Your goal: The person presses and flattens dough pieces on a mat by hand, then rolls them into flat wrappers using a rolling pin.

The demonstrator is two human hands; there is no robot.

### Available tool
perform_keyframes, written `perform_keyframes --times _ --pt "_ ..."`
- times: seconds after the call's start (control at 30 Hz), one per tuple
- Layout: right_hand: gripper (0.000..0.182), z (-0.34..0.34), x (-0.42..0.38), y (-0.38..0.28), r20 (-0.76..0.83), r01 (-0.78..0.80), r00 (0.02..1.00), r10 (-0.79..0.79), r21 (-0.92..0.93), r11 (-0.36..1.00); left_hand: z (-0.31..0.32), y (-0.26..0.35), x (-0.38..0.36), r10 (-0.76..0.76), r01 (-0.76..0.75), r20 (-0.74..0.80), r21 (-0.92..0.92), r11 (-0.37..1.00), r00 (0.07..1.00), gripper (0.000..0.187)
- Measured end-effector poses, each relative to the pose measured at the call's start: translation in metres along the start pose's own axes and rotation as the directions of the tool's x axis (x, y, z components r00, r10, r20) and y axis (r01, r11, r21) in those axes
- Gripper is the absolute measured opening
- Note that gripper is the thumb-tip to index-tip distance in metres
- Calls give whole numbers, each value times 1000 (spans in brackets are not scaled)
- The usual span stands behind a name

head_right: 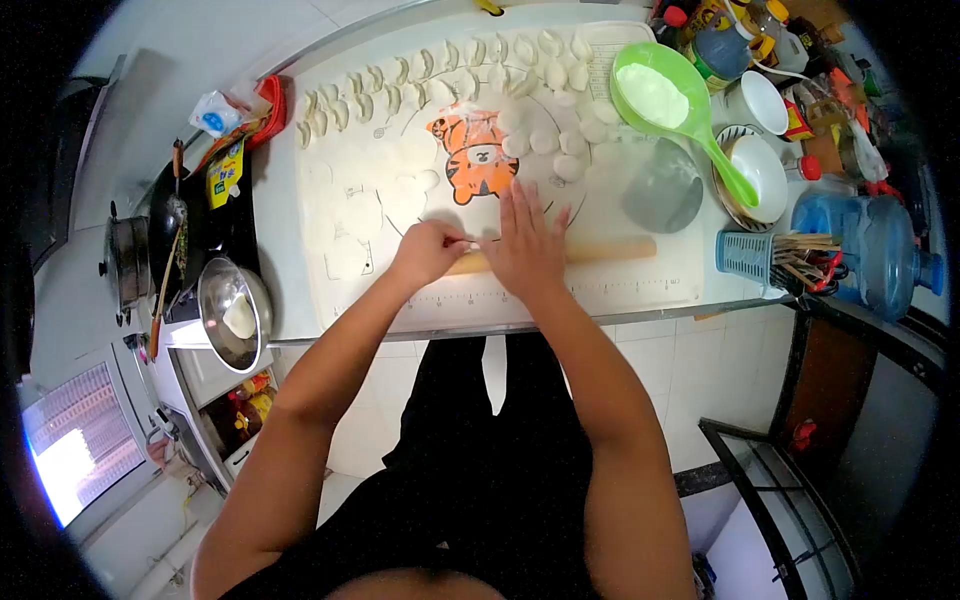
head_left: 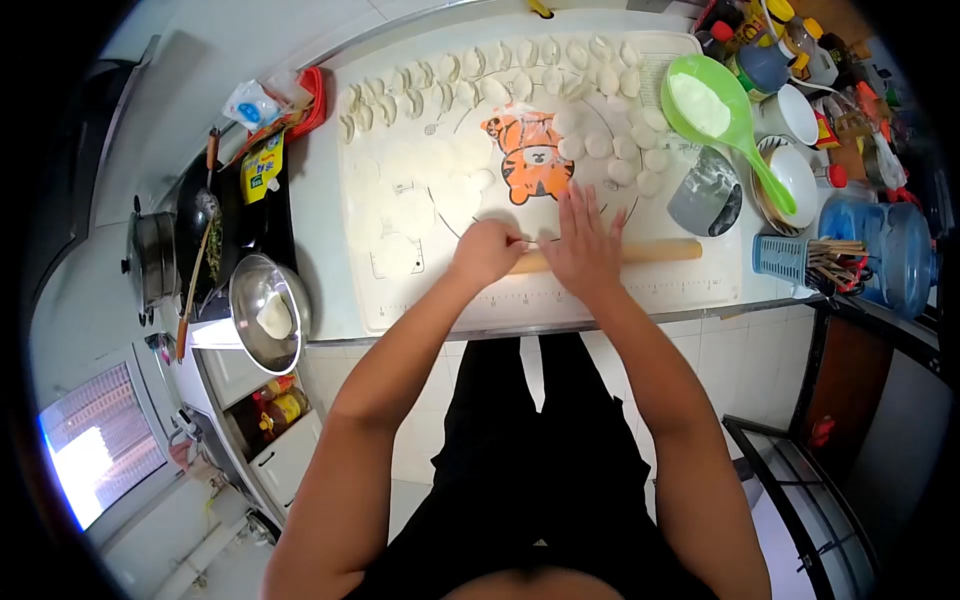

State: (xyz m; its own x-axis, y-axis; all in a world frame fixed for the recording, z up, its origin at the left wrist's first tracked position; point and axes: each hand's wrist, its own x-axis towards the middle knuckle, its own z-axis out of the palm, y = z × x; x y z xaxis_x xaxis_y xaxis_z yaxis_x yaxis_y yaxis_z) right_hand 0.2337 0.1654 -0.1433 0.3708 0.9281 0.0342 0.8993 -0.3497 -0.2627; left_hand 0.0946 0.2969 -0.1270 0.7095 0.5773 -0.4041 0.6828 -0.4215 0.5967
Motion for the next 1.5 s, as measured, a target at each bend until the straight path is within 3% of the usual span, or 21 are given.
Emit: perform_keyframes --times 0.03,0.1,0.17,0.23,0.3,0.33,0.43,0.57,0.63,0.67,0.7,0.77,0.83,0.9,1.03,1.1,1.23,1.3,1.37,1.43,1.5 --pt "82 4 7 -1 -88 15 996 -14 9 1000 -2 5 0 85 -82 -26 92 992 996 18" --pt "85 -2 -19 -2 -59 21 998 -19 42 999 0 2 -1 20 -20 9 31 999 1000 17" --pt "87 -9 -70 -11 185 -35 982 33 10 999 -2 -13 -12 -6 5 16 61 998 1000 16" --pt "86 -18 -74 -15 223 -28 975 18 40 999 -5 -27 -18 -82 82 -9 -5 997 997 17" --pt "84 -8 -37 -12 152 -67 986 66 0 998 -2 -35 -18 -119 124 44 -142 982 992 17" --pt "82 2 -14 -7 -8 -7 1000 7 31 999 -6 -21 -16 -60 60 -10 -3 998 998 17" --pt "81 13 13 -4 -96 24 995 -25 -19 1000 -16 -1 -3 -72 62 64 144 988 995 18" --pt "80 -2 -60 -12 119 2 993 -2 -1 1000 -15 -35 -10 -71 65 29 159 985 997 20" --pt "79 -14 -74 -22 160 22 987 1 -143 990 -14 -50 -18 -169 173 101 -32 984 980 22" --pt "79 -9 -57 -19 156 -43 987 49 -41 998 -8 -53 -20 -92 87 47 91 992 995 21" --pt "79 -1 -31 -15 151 -45 987 51 -43 998 -8 -44 -19 -87 82 46 92 992 995 21" --pt "78 13 8 -10 -115 29 993 -34 -47 998 -13 -25 -16 -26 29 -38 84 996 999 21" --pt "76 12 2 -11 -149 31 988 -40 -66 997 -14 -24 -13 -55 57 -22 90 994 998 20" --pt "76 -1 -38 -18 65 8 998 -3 -76 997 -18 -31 -19 -136 134 -4 168 977 991 20" --pt "75 -10 -82 -28 178 7 984 5 -64 998 -14 -54 -35 -104 105 -12 49 993 994 23" --pt "77 4 -20 -18 -72 52 996 -57 -63 997 -16 -37 -26 -122 123 -13 25 992 992 23" --pt "74 -1 -10 -19 -16 45 999 -46 -51 998 -17 -36 -18 -79 78 14 55 995 997 24" --pt "73 -9 -66 -20 65 65 996 -62 -50 997 -15 -57 -28 -81 85 -38 110 990 996 23" --pt "72 -6 -75 -24 162 79 984 -73 -26 997 -17 -66 -36 -139 137 -77 -35 990 987 21" --pt "77 4 -45 -26 43 55 998 -54 -19 998 -21 -53 -40 -132 131 20 58 990 991 20" --pt "80 10 -8 -20 -57 63 996 -64 -28 998 -17 -46 -32 -84 83 -79 -20 996 993 20"
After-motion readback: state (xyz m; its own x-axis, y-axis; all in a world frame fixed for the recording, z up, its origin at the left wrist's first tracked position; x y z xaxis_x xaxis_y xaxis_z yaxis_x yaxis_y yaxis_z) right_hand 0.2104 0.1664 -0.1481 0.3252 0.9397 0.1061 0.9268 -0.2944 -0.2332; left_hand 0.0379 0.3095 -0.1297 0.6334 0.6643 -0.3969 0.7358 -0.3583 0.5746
